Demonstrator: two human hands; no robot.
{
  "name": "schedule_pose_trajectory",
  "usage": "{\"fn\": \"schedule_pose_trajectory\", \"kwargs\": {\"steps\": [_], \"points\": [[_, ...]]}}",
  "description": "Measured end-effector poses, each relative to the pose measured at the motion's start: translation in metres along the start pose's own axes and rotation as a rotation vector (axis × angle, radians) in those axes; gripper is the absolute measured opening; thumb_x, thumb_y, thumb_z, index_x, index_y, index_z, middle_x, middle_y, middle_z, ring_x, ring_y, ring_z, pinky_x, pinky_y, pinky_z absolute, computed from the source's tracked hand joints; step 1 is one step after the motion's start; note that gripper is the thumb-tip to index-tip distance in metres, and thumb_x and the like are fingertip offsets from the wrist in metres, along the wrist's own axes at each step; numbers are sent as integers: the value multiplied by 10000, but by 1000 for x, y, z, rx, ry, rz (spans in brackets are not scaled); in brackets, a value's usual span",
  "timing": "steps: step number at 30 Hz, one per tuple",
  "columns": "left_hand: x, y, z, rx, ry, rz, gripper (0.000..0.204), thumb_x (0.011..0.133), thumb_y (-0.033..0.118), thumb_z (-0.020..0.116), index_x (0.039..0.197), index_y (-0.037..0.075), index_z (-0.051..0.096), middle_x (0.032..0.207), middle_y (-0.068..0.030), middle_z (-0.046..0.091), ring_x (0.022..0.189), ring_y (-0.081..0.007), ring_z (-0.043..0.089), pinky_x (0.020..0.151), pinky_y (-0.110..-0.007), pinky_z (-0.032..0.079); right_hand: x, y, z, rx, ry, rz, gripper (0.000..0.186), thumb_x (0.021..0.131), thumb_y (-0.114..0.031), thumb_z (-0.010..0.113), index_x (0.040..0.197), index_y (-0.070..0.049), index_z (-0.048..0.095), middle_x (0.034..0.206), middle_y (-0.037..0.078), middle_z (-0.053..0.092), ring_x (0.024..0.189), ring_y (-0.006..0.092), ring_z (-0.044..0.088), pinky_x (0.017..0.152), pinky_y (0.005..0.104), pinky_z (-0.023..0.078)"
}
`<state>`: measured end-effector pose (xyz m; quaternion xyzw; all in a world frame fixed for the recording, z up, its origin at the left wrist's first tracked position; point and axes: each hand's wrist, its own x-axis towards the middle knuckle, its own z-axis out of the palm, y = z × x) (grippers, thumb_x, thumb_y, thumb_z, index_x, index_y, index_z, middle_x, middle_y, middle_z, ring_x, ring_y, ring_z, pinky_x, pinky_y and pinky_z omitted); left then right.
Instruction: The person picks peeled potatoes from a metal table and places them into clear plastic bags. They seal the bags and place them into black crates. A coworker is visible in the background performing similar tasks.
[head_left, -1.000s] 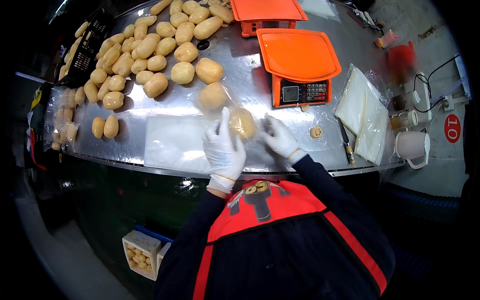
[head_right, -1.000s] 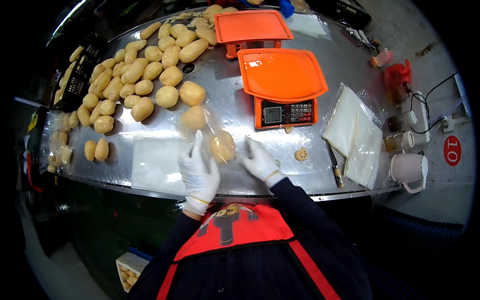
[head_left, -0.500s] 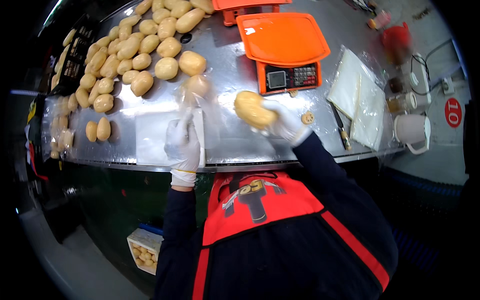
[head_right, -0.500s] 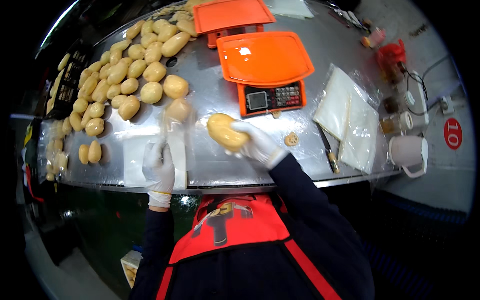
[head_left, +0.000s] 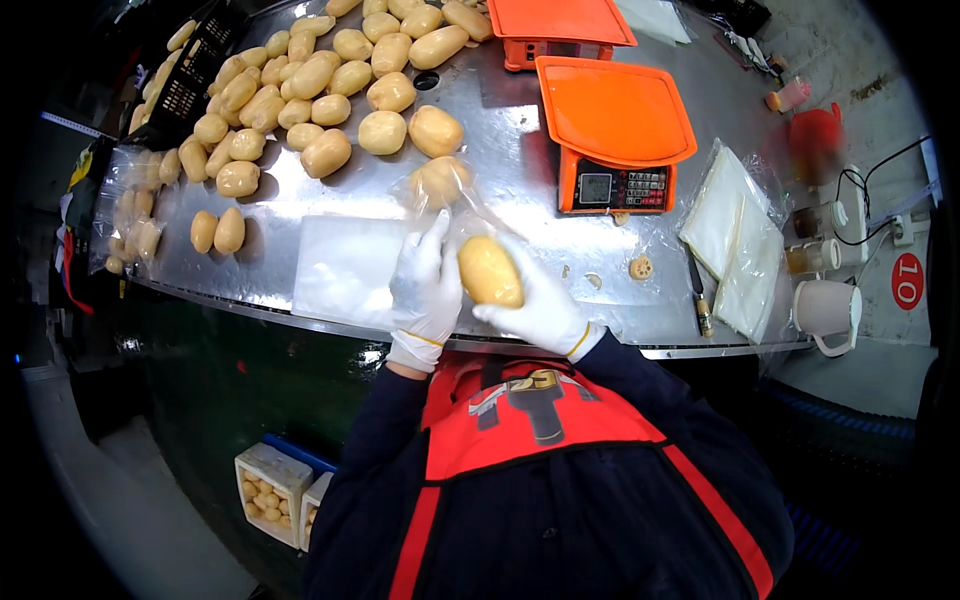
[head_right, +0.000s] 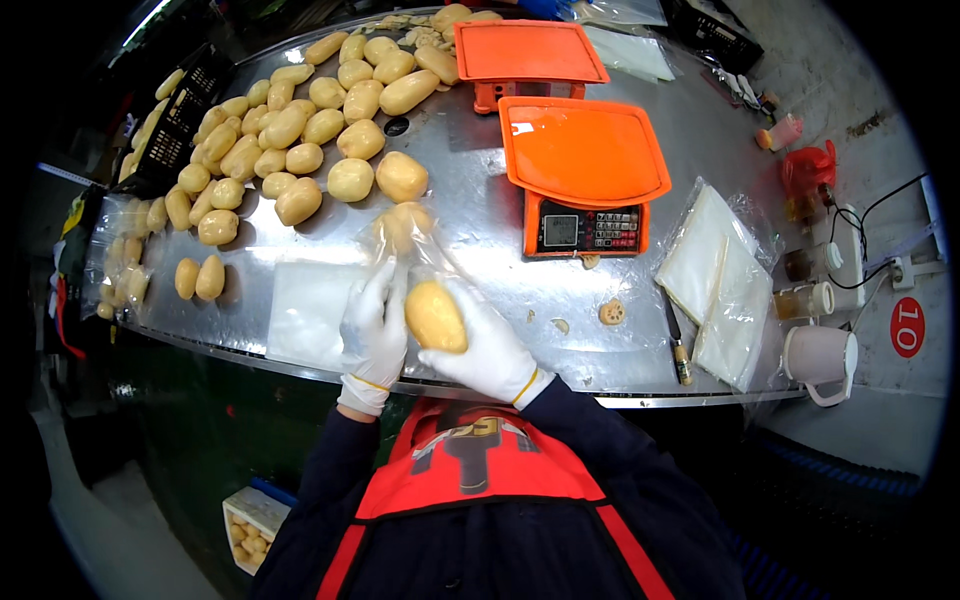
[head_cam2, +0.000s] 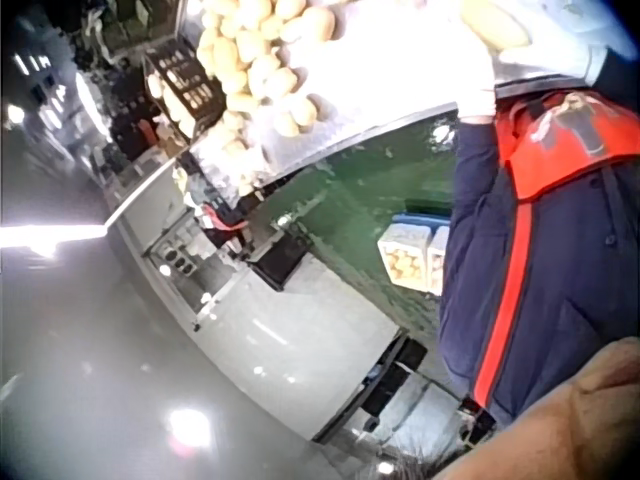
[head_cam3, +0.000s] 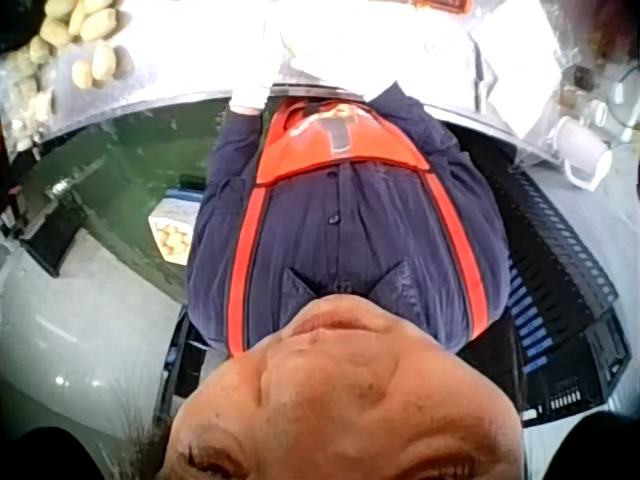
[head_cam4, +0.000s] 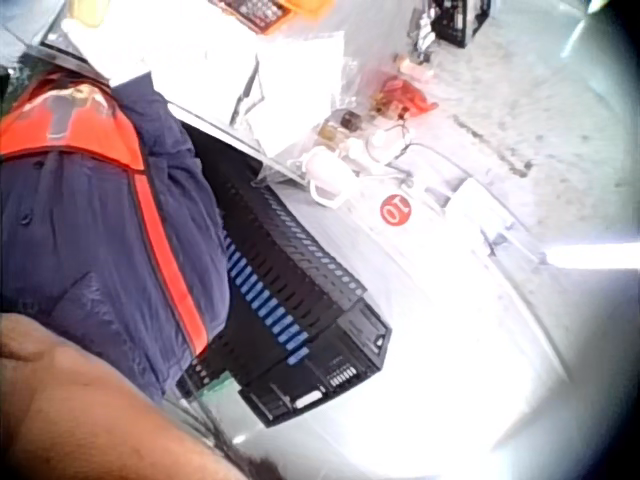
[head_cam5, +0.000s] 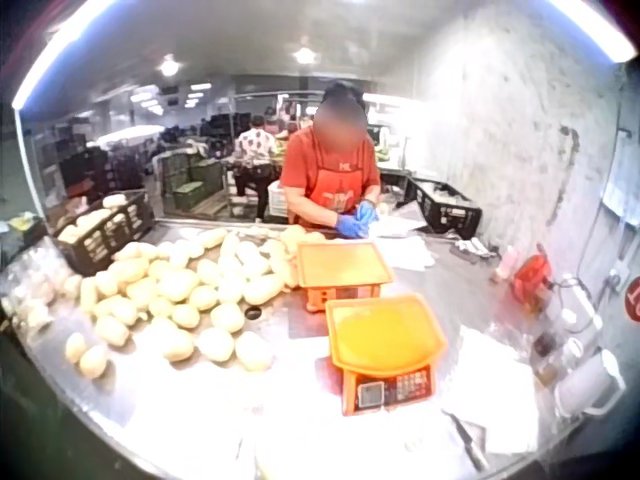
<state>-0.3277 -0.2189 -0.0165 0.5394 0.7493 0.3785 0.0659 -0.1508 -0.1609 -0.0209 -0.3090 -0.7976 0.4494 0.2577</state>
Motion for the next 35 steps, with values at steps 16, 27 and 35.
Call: {"fn": "schedule_pose_trajectory", "kwargs": {"steps": [16, 27, 35], "points": [[-5, 4, 5, 143, -71, 196, 458, 898, 113, 642, 1347, 34, 597, 873, -103, 567, 795, -288, 645, 654, -403, 544, 50, 4, 33, 1462, 187, 652, 456, 1077, -392, 532, 1442, -124, 482, 1192, 73, 660, 954, 170, 691, 704, 279, 584], [-10, 9, 24, 121, -147, 284, 385, 906, 105, 631, 1277, 3, 619, 840, -100, 572, 814, -264, 643, 691, -381, 539, 54, 79, 39, 1459, 32, 458, 531, 1042, -114, 588, 1520, -8, 385, 1258, 97, 621, 1056, 171, 649, 921, 317, 557], [-14, 16, 34, 61, -237, 315, 392, 887, 91, 621, 1269, 2, 620, 842, -116, 595, 819, -278, 663, 696, -404, 546, 52, 80, 59, 1489, 189, 453, 664, 1002, -99, 648, 1587, -109, 332, 1375, 99, 593, 1155, 190, 633, 939, 320, 557]]}}
